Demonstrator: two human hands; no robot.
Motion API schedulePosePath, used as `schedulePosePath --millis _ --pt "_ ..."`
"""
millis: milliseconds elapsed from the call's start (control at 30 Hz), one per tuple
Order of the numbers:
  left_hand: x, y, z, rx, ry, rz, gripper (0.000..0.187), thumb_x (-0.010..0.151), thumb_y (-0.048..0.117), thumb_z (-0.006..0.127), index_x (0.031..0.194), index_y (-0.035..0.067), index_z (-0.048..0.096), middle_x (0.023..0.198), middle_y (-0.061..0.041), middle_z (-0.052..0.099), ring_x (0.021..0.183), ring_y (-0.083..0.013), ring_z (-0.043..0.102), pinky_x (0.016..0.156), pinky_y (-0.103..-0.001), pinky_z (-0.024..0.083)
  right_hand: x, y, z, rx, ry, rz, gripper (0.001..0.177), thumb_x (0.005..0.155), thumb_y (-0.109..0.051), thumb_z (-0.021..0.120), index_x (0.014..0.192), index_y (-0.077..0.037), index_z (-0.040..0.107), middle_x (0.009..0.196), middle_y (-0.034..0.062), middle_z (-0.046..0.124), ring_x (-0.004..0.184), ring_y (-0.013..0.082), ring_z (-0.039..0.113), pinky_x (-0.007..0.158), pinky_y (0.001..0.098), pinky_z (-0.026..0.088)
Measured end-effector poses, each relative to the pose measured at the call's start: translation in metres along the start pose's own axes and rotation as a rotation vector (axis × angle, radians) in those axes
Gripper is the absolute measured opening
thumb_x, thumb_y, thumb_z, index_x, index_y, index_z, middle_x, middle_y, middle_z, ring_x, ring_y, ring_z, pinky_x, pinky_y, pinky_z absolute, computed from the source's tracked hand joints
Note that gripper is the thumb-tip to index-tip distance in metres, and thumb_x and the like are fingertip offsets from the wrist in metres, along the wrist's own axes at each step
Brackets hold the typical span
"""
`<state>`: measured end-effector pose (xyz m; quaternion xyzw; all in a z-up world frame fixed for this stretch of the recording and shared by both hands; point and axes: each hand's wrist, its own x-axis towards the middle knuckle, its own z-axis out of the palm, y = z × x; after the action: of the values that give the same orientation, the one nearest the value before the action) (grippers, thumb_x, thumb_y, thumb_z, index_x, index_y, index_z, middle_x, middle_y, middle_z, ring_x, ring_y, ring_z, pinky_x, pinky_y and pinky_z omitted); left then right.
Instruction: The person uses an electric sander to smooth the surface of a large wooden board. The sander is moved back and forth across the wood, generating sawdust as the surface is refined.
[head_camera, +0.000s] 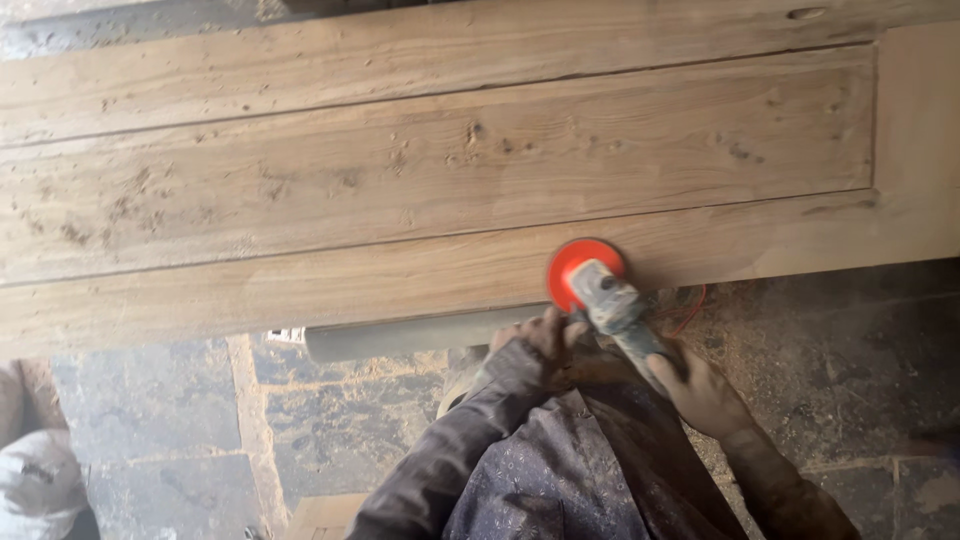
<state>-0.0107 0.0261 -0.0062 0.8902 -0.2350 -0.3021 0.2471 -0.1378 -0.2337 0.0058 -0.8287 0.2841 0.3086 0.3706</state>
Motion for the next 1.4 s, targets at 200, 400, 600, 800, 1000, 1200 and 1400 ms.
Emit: schedulePosePath --millis 200,400,600,800,1000,1200,1400 --pt "-0.064 -0.09 -0.009 0.501 0.334 0.103 0.031 0.096 0.014 0.047 0.122 0.024 0.061 0.079 -0.005 0.066 0.044 -0.0117 0.058 0.025 -0.026 0.043 0.019 -0.095 0.053 -0.035 -0.19 -0.141 0.069 0.09 -0.063 0.051 0.132 -0.008 0.057 0.1 0.0164 0.078 0.085 0.0309 0.081 0.074 0.0449 0.067" --pt "-0.144 -0.171 -0.058 0.582 0.392 -0.066 0.045 0.095 0.001 0.044 0.137 0.013 0.056 0.095 -0.005 0.06 0.051 -0.0095 0.046 0.03 -0.024 0.04 0.026 -0.226 0.108 -0.258 -0.312 -0.356 0.082 0.087 -0.073 0.046 0.133 -0.006 0.056 0.078 0.0152 0.076 0.065 0.0267 0.078 0.054 0.0414 0.063" --pt "-0.18 -0.21 -0.123 0.121 0.225 -0.614 0.048 0.11 0.043 0.031 0.133 0.007 0.054 0.054 0.001 0.045 0.039 -0.0082 0.033 0.029 -0.031 0.036 0.028 -0.32 0.162 -0.338 -0.424 -0.382 0.084 0.087 -0.076 0.045 0.137 -0.008 0.055 0.072 0.0142 0.075 0.058 0.0246 0.076 0.046 0.041 0.06" --pt "-0.186 -0.208 -0.148 -0.126 0.144 -0.701 0.048 0.108 0.046 0.029 0.123 0.008 0.055 0.052 0.002 0.042 0.038 -0.0074 0.033 0.029 -0.032 0.037 0.023 -0.326 0.174 -0.331 -0.357 -0.499 0.082 0.087 -0.077 0.048 0.133 -0.01 0.059 0.076 0.0134 0.077 0.065 0.0267 0.077 0.06 0.0453 0.062" --pt "-0.165 -0.192 -0.1 -0.179 0.176 -0.522 0.045 0.111 0.047 0.034 0.11 0.009 0.058 0.055 0.002 0.04 0.041 -0.0072 0.03 0.032 -0.031 0.033 0.016 -0.281 0.133 -0.372 -0.345 -0.376 0.077 0.088 -0.074 0.044 0.132 -0.012 0.059 0.078 0.0157 0.077 0.073 0.0307 0.079 0.067 0.0469 0.064" --pt "-0.125 -0.159 -0.044 0.126 0.055 -0.457 0.043 0.107 0.05 0.036 0.109 0.01 0.053 0.051 0.004 0.046 0.036 -0.0073 0.036 0.031 -0.03 0.036 0.017 -0.211 0.095 -0.293 -0.317 -0.315 0.075 0.087 -0.07 0.046 0.13 -0.009 0.057 0.081 0.0157 0.078 0.073 0.0298 0.081 0.066 0.0457 0.066" --pt "-0.082 -0.104 -0.007 0.235 0.167 -0.252 0.053 0.104 0.062 0.038 0.098 0.013 0.056 0.05 0.003 0.049 0.037 -0.0096 0.037 0.033 -0.034 0.037 0.017 -0.125 0.055 -0.168 -0.261 -0.2 0.073 0.087 -0.067 0.05 0.129 -0.008 0.059 0.095 0.0181 0.079 0.087 0.0322 0.081 0.078 0.0461 0.066"
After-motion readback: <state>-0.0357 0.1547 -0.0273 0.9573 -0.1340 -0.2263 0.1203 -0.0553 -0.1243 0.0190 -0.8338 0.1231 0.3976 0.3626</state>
